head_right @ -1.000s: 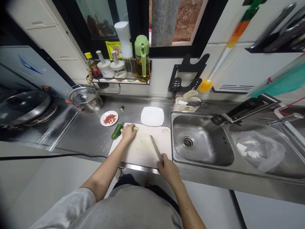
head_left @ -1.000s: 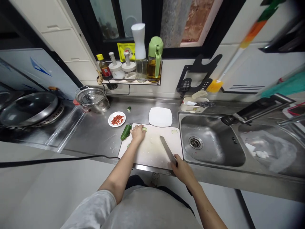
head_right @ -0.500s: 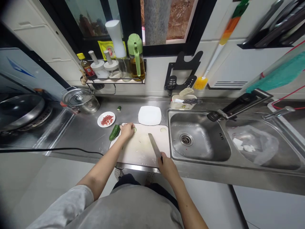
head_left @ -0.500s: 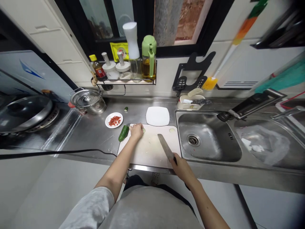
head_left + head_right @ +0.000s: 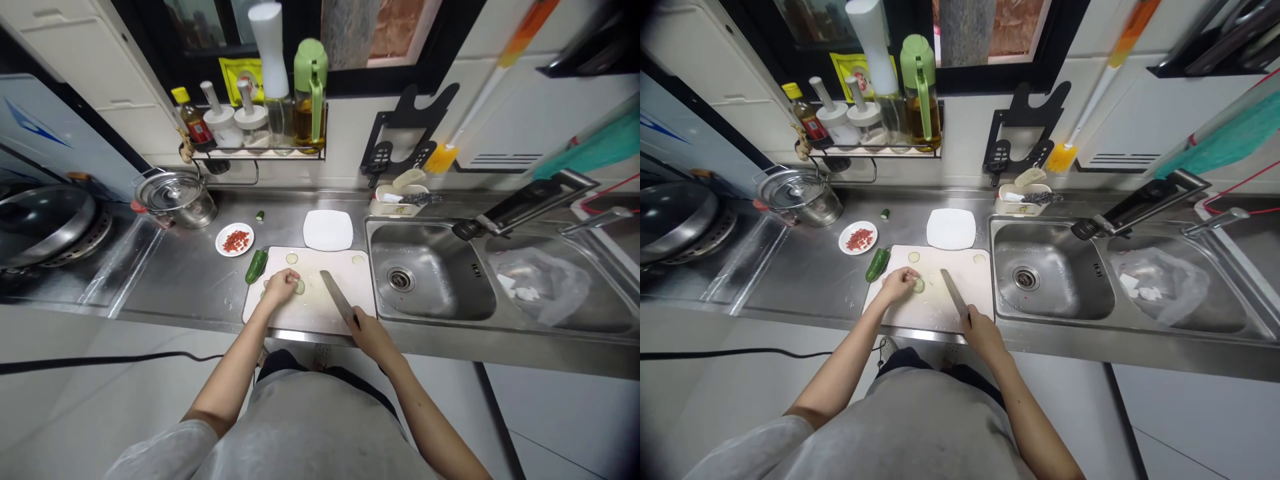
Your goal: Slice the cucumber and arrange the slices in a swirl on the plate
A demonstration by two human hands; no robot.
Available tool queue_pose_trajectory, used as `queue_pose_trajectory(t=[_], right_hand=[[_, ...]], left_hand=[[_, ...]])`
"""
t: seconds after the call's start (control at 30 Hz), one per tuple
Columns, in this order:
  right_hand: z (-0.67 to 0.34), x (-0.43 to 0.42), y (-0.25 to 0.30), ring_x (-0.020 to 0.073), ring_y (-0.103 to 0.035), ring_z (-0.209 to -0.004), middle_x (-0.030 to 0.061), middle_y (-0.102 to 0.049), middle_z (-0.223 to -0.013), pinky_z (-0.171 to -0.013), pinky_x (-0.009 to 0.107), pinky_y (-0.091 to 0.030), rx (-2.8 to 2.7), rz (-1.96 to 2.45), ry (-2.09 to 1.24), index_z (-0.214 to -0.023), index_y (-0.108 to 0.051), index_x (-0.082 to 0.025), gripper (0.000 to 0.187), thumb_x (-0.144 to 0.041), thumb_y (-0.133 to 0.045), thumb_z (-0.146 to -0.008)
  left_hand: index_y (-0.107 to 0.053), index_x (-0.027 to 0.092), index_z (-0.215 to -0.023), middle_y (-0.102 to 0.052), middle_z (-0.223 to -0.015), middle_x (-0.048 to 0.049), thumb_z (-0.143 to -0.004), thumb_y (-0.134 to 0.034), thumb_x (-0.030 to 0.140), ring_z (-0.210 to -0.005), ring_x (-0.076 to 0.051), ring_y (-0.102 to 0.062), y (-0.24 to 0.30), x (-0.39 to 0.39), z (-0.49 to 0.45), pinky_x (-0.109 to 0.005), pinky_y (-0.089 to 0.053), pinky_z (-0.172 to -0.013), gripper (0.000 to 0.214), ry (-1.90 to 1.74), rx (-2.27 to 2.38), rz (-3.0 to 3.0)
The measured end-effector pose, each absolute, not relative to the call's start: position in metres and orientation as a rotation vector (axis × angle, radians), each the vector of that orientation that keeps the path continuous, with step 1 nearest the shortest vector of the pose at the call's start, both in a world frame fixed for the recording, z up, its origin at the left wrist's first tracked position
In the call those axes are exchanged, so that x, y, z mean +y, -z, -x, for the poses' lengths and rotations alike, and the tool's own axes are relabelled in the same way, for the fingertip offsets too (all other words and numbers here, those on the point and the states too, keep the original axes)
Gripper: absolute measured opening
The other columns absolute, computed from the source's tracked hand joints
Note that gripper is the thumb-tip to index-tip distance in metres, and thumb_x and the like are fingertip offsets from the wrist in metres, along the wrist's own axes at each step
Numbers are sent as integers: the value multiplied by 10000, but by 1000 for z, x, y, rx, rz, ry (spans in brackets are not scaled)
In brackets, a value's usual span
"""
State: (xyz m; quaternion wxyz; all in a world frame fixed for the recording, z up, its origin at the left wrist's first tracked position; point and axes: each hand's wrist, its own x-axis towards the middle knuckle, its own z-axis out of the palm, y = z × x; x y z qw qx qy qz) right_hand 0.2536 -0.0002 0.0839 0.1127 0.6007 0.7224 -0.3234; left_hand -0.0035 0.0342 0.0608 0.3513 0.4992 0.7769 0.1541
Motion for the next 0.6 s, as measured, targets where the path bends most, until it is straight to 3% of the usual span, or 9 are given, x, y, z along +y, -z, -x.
queue_pose_trajectory(t=[0.23, 0.43, 0.6], right_hand=[[-246, -4, -92, 196, -624, -805, 85, -680, -873, -577, 266, -228, 2153, -1636, 902, -1102, -504, -190, 222, -277, -337, -984], [-242, -12, -97, 208, -633, -831, 105, -688, -929, -606, 267, -276, 2203, -1533, 847, -1155, -499, -189, 254, -266, -327, -985], [-234, -17, -101, 220, -639, -850, 105, -689, -935, -624, 268, -308, 2211, -1462, 837, -1150, -503, -193, 255, -267, -324, -984]], left_hand=[[-658, 281, -1022, -729, -910, -18, -804, -490, 185, -957, -224, -631, -47, 21, 0, -406, -319, -931, 291, -175, 2131, -1425], [-661, 273, -1021, -724, -999, -55, -814, -457, 166, -1042, -252, -606, -39, 27, 10, -417, -301, -916, 310, -144, 2160, -1505], [-649, 266, -1001, -724, -935, -31, -785, -522, 197, -1002, -244, -614, -36, 31, 13, -406, -303, -906, 260, -146, 2131, -1465]])
